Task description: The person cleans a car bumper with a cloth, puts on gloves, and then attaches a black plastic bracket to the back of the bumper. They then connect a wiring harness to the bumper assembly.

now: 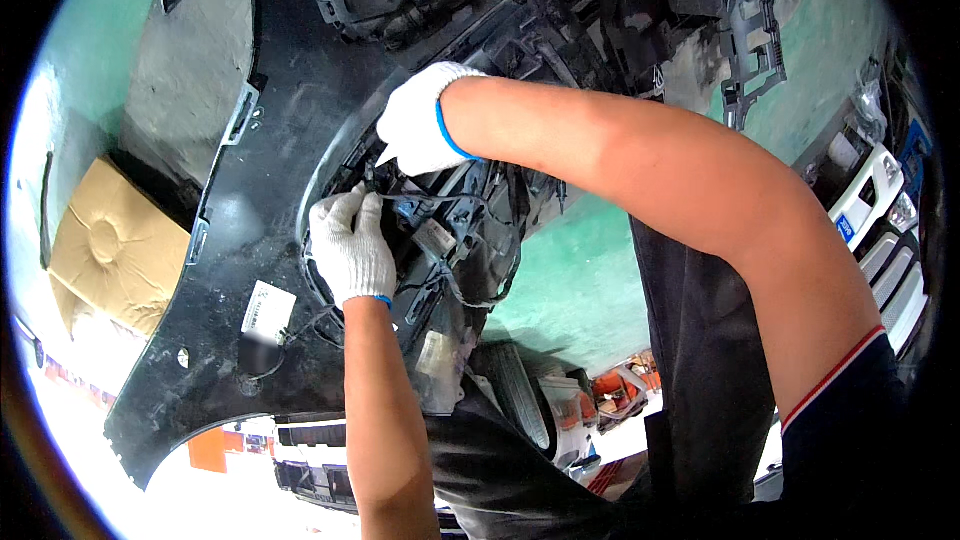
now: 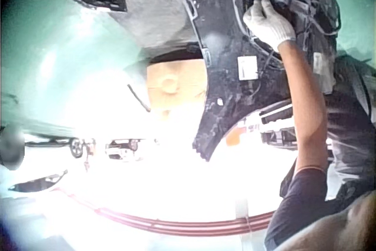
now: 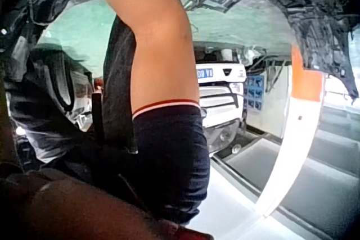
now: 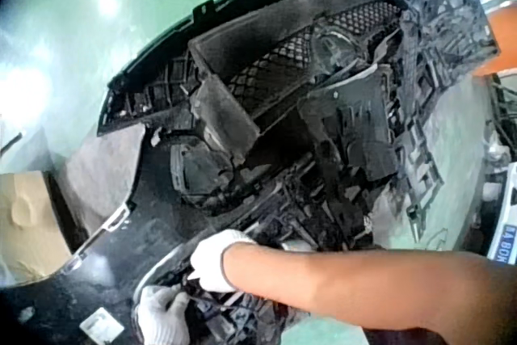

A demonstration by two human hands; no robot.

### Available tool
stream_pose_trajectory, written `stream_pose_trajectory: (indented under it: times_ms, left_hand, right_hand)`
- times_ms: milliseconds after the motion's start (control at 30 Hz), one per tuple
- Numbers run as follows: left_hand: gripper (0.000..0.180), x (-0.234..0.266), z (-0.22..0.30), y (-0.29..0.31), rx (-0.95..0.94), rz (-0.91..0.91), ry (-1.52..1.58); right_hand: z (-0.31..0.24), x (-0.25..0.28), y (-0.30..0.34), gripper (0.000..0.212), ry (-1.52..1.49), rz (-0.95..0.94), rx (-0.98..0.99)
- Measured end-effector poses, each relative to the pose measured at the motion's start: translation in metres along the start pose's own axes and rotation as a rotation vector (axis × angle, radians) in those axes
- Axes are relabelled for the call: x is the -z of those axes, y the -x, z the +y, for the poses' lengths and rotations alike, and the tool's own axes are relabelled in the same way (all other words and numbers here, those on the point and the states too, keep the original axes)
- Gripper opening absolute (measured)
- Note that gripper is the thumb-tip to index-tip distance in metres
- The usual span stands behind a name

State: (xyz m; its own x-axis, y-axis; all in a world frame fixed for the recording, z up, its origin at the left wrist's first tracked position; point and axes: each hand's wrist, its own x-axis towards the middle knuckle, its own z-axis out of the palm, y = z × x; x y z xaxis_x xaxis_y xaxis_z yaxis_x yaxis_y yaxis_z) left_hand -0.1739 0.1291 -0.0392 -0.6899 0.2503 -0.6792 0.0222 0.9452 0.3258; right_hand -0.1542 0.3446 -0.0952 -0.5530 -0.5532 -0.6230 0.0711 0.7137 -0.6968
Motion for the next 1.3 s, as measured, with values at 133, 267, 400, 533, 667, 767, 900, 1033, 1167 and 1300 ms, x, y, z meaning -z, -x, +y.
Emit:
stream_pose_trajectory:
  times_ms: [133, 267, 400, 533, 667, 767, 900, 1033, 1167, 1300]
  left_hand:
    - [0.022, 0.002, -0.004, 0.003, -0.063, 0.0, -0.025]
    - [0.024, 0.002, 0.0, 0.003, -0.04, -0.01, -0.034]
    - [0.024, 0.003, -0.001, 0.004, -0.08, 0.017, -0.064]
    - [0.024, 0.005, 0.002, 0.007, -0.077, 0.044, -0.008]
    - [0.025, 0.006, 0.002, 0.009, -0.086, 0.045, -0.028]
    - [0.025, 0.005, 0.0, 0.009, -0.119, 0.025, -0.025]
    - [0.026, 0.007, 0.001, 0.012, -0.143, 0.02, -0.046]
    - [0.024, 0.006, 0.001, 0.011, -0.172, 0.037, -0.055]
    - [0.022, 0.002, -0.005, 0.013, -0.184, 0.054, -0.028]
    - [0.021, 0.003, -0.005, 0.013, -0.2, 0.066, -0.046]
  right_hand:
    - [-0.011, 0.009, 0.007, 0.035, -0.094, -0.023, -0.14]
    - [-0.013, 0.009, 0.004, 0.035, -0.059, -0.027, -0.134]
    - [-0.008, 0.0, 0.008, 0.036, -0.13, 0.035, -0.166]
    - [-0.009, -0.023, 0.032, 0.032, -0.277, 0.298, -0.186]
    - [-0.023, -0.044, 0.06, 0.034, -0.493, 0.446, -0.293]
    - [-0.031, -0.076, 0.065, 0.034, -0.581, 0.637, -0.232]
    - [-0.048, -0.082, 0.057, 0.037, -0.705, 0.64, -0.183]
    - [-0.061, -0.087, 0.051, 0.033, -0.683, 0.628, -0.22]
    - [-0.067, -0.081, 0.051, 0.025, -0.658, 0.598, -0.208]
    - [-0.07, -0.079, 0.043, 0.023, -0.677, 0.63, -0.131]
